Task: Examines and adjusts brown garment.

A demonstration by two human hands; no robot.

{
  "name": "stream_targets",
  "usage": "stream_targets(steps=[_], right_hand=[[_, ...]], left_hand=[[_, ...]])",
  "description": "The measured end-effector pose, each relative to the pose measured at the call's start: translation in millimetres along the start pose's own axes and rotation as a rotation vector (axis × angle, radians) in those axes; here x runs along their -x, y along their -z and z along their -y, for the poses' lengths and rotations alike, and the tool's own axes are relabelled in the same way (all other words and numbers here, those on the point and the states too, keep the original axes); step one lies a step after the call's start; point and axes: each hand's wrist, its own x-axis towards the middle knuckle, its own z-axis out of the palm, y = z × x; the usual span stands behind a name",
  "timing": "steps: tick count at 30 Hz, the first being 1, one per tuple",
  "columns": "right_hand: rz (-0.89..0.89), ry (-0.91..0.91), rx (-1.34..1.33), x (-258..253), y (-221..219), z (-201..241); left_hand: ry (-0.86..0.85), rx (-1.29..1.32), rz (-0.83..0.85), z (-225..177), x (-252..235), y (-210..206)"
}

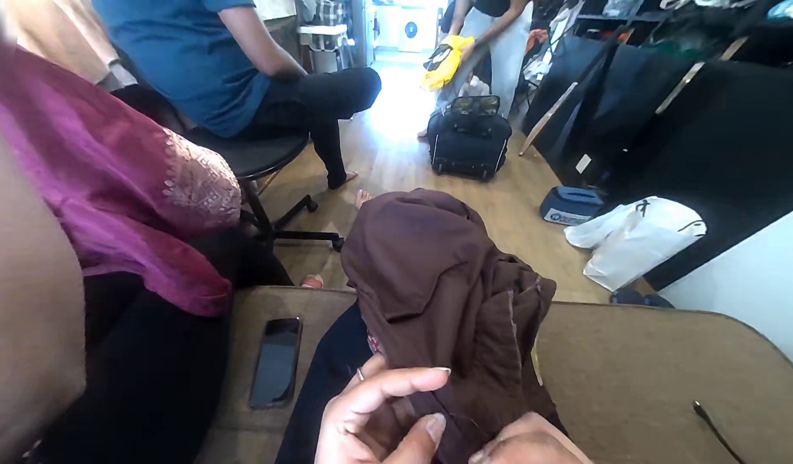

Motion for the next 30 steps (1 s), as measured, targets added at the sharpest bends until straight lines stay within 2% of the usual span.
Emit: stream_targets(steps=[5,9,25,30], right_hand=[[-0.096,0.040,0.174,0.6,-3.4,-7.9],[-0.124,0.051,0.215,-0.6,-7.4,-9.0],[-0.103,0.003,0.208,-3.5,-5.7,-8.2],[-0.108,-0.015,0.167,-4.3,-3.4,-11.0]], left_hand=[[0.024,0.015,-0.001,-1.0,0.6,-1.1],[0.016,0.011,0.012,-0.5,0.7,-0.8],[-0.036,-0.056,0.030,1.1,0.2,1.4],[-0.005,-0.041,0.067,-0.6,-1.3,1.8]])
